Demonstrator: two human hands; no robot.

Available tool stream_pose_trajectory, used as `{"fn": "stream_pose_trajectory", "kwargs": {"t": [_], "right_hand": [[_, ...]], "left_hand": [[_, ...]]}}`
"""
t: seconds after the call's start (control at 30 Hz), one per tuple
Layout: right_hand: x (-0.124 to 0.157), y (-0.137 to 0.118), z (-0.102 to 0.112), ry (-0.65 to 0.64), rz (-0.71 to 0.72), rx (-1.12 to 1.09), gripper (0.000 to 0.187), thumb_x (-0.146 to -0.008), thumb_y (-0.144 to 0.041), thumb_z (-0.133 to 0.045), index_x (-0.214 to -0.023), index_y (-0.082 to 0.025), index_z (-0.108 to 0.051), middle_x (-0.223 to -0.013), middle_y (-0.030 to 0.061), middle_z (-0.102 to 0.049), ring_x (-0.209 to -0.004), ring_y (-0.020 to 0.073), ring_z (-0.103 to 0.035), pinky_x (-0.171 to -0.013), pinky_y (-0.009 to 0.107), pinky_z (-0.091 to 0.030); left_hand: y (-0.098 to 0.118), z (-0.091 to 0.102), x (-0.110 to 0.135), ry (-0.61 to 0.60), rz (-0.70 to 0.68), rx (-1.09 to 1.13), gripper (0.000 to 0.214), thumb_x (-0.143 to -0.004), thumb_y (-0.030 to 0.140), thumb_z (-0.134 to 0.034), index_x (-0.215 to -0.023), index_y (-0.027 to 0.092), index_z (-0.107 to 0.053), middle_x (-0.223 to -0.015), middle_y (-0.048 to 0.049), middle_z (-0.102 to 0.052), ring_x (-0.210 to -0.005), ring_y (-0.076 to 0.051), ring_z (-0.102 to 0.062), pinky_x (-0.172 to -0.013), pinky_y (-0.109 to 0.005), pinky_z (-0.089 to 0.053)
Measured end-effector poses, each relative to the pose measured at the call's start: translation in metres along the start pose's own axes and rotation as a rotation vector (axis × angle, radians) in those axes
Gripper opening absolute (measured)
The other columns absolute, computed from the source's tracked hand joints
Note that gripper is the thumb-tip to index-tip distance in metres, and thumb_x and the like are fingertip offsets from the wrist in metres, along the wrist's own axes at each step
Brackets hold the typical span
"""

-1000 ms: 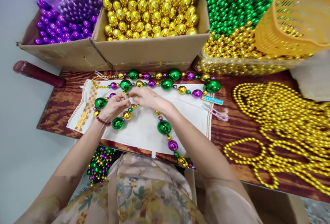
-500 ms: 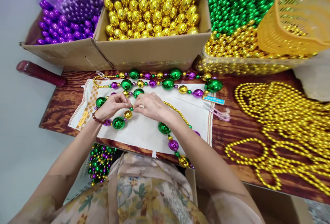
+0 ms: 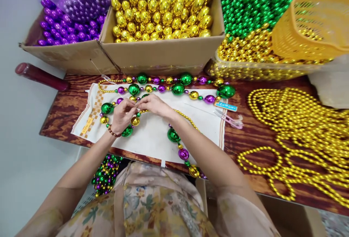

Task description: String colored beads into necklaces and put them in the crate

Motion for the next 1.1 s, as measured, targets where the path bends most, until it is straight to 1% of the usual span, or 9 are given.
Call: {"fn": "stream_pose_trajectory", "kwargs": {"t": [0.2, 0.33, 0.4, 0.53, 0.63, 0.7, 0.8, 0.93, 1.1], "right_hand": [[-0.001, -0.003, 0.002, 0.077, -0.014, 0.194, 0.008, -0.072, -0.018, -0.062, -0.067, -0.017, -0.069, -0.067, -0.0003, -0.065, -0.066, 0.0133, -0.056, -0.064, 0.025, -0.043], [0.022, -0.011, 0.029, 0.3, 0.094, 0.495, 0.008, -0.072, -0.017, -0.059, -0.068, -0.018, -0.066, -0.069, 0.0008, -0.062, -0.067, 0.0151, -0.052, -0.065, 0.027, -0.039], [0.04, -0.013, 0.04, 0.369, 0.155, 0.485, 0.007, -0.072, -0.019, -0.06, -0.068, -0.018, -0.065, -0.075, 0.0027, -0.064, -0.073, 0.017, -0.054, -0.069, 0.03, -0.042], [0.067, -0.006, 0.035, 0.266, 0.23, -0.077, 0.007, -0.074, -0.025, -0.063, -0.07, -0.02, -0.06, -0.098, 0.0061, -0.069, -0.095, 0.0212, -0.063, -0.085, 0.037, -0.049], [0.074, 0.001, 0.015, 0.144, 0.272, -0.371, 0.012, -0.079, -0.03, -0.063, -0.076, -0.021, -0.055, -0.092, 0.0051, -0.069, -0.097, 0.0221, -0.065, -0.09, 0.042, -0.05], [0.074, 0.007, 0.007, 0.151, 0.255, -0.345, 0.013, -0.084, -0.032, -0.061, -0.08, -0.021, -0.055, -0.081, 0.0029, -0.066, -0.085, 0.0193, -0.065, -0.083, 0.038, -0.05], [0.073, 0.01, 0.005, 0.221, 0.222, -0.062, 0.012, -0.089, -0.03, -0.055, -0.083, -0.02, -0.054, -0.077, 0.0013, -0.064, -0.068, 0.0142, -0.054, -0.068, 0.03, -0.043], [0.071, 0.004, 0.009, 0.16, 0.205, 0.279, 0.01, -0.089, -0.022, -0.048, -0.082, -0.019, -0.054, -0.073, 0.0004, -0.061, -0.066, 0.0132, -0.05, -0.064, 0.028, -0.038], [0.062, -0.018, 0.015, 0.078, 0.2, 0.159, 0.009, -0.089, -0.026, -0.051, -0.083, -0.019, -0.054, -0.08, 0.0019, -0.066, -0.069, 0.0125, -0.056, -0.065, 0.027, -0.044]], "left_hand": [[-0.004, -0.003, 0.005, 0.052, 0.011, 0.035, 0.01, -0.083, 0.024, -0.072, -0.077, 0.02, -0.065, -0.086, -0.0037, -0.068, -0.073, -0.015, -0.062, -0.065, -0.027, -0.048], [-0.012, -0.001, 0.005, 0.068, 0.126, 0.196, 0.017, -0.082, 0.03, -0.074, -0.077, 0.019, -0.064, -0.088, -0.0026, -0.067, -0.066, -0.012, -0.064, -0.062, -0.027, -0.052], [-0.015, -0.002, 0.005, 0.03, 0.24, 0.314, 0.022, -0.079, 0.033, -0.078, -0.078, 0.017, -0.063, -0.083, -0.0017, -0.067, -0.065, -0.012, -0.067, -0.062, -0.027, -0.054], [-0.018, -0.002, 0.005, 0.0, 0.472, 0.596, 0.033, -0.071, 0.034, -0.086, -0.079, 0.017, -0.058, -0.081, -0.0013, -0.072, -0.075, -0.015, -0.071, -0.074, -0.028, -0.057], [-0.016, -0.005, 0.005, 0.002, 0.54, 0.783, 0.038, -0.07, 0.034, -0.087, -0.078, 0.018, -0.053, -0.084, 0.0001, -0.073, -0.084, -0.015, -0.072, -0.085, -0.03, -0.055], [-0.016, -0.008, 0.005, -0.001, 0.557, 0.837, 0.038, -0.072, 0.034, -0.086, -0.078, 0.019, -0.052, -0.076, 0.0035, -0.07, -0.079, -0.013, -0.071, -0.084, -0.03, -0.055], [-0.016, -0.014, 0.004, -0.048, 0.536, 0.774, 0.036, -0.073, 0.032, -0.084, -0.076, 0.019, -0.051, -0.063, 0.0063, -0.063, -0.064, -0.01, -0.065, -0.08, -0.03, -0.055], [-0.02, -0.018, 0.002, -0.133, 0.488, 0.65, 0.035, -0.075, 0.032, -0.082, -0.076, 0.019, -0.049, -0.059, 0.0056, -0.062, -0.058, -0.009, -0.062, -0.074, -0.028, -0.054], [-0.019, -0.007, -0.001, -0.176, 0.506, 0.596, 0.036, -0.072, 0.036, -0.084, -0.076, 0.017, -0.053, -0.065, 0.0024, -0.066, -0.06, -0.011, -0.064, -0.067, -0.026, -0.054]]}}
Point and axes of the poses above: each hand's wrist, its own x-axis away from the middle knuckle, its own z-axis out of the back of the hand, y = z × x, the point moved 4 cm from there along -x, towards the middle knuckle
